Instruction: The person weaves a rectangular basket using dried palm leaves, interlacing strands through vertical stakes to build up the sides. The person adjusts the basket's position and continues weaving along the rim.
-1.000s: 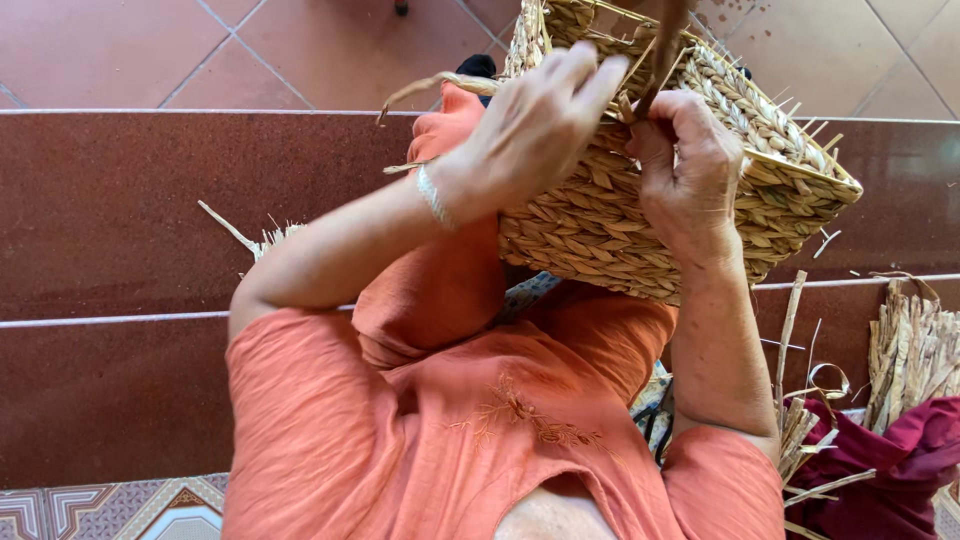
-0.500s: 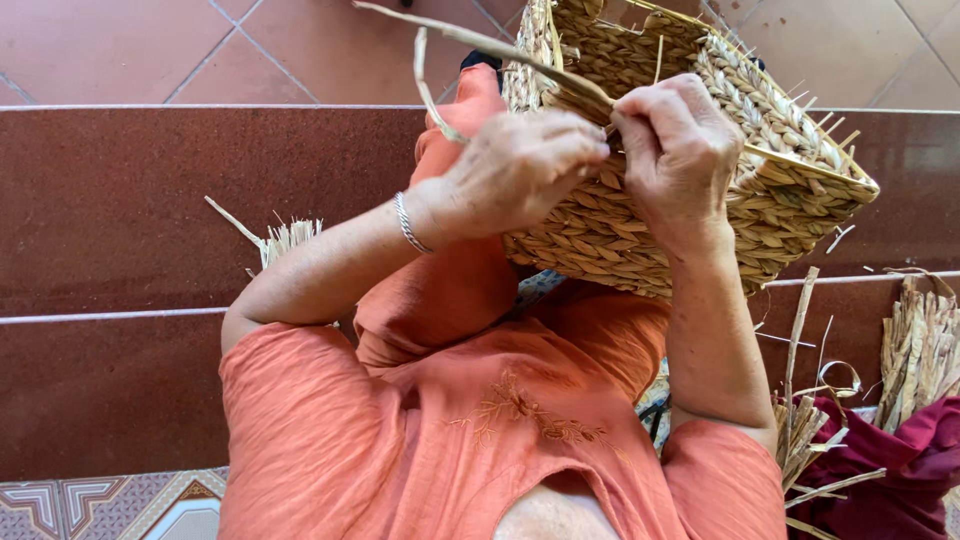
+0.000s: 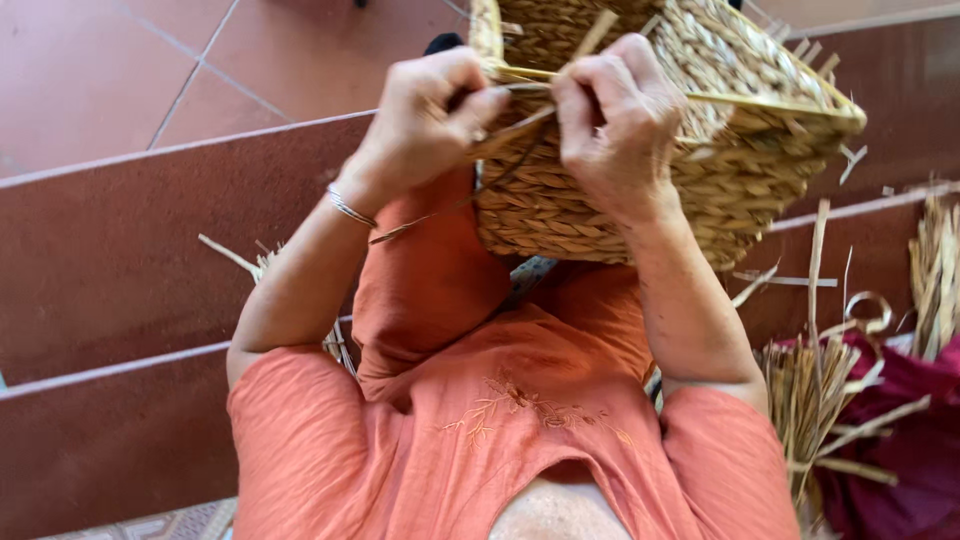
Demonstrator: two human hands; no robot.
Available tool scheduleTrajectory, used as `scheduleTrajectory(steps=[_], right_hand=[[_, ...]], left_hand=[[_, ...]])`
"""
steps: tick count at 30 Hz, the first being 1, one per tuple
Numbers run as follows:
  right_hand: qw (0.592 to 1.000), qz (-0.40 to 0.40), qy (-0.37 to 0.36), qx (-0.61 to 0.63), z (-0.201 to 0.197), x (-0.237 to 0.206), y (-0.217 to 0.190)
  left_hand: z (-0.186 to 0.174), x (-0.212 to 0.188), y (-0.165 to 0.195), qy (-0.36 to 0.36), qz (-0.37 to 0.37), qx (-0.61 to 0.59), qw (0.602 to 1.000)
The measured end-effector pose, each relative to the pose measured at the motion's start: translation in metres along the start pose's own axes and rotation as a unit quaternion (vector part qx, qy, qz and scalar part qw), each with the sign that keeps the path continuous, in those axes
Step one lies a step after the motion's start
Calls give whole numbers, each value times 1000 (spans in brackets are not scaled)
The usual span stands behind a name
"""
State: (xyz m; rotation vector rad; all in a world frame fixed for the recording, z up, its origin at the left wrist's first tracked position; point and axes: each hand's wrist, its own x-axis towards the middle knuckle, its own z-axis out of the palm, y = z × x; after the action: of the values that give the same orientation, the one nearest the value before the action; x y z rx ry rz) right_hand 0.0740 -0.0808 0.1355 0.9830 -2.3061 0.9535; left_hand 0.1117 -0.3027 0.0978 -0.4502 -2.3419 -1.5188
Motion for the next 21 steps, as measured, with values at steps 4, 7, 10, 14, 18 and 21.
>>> scheduleTrajectory(steps=[4, 7, 10, 14, 18, 21], right_hand=[[997, -4, 50, 63, -14, -18, -14], [990, 38, 104, 82, -40, -64, -17], [979, 70, 187, 39, -59, -130, -3], [932, 256, 245, -82, -116, -249, 52], [832, 501, 113, -209, -170, -352, 131], [794, 489, 12, -361, -184, -395, 164]], left_hand=[[-8, 3, 5, -73, -267, -234, 932], [-19, -10, 20, -63, -255, -210, 942], [-30, -24, 26, -37, -283, -226, 931], [-38, -29, 23, -31, -285, -267, 920], [-42, -27, 18, -32, -289, -282, 914], [-43, -28, 12, -27, -291, -281, 914]])
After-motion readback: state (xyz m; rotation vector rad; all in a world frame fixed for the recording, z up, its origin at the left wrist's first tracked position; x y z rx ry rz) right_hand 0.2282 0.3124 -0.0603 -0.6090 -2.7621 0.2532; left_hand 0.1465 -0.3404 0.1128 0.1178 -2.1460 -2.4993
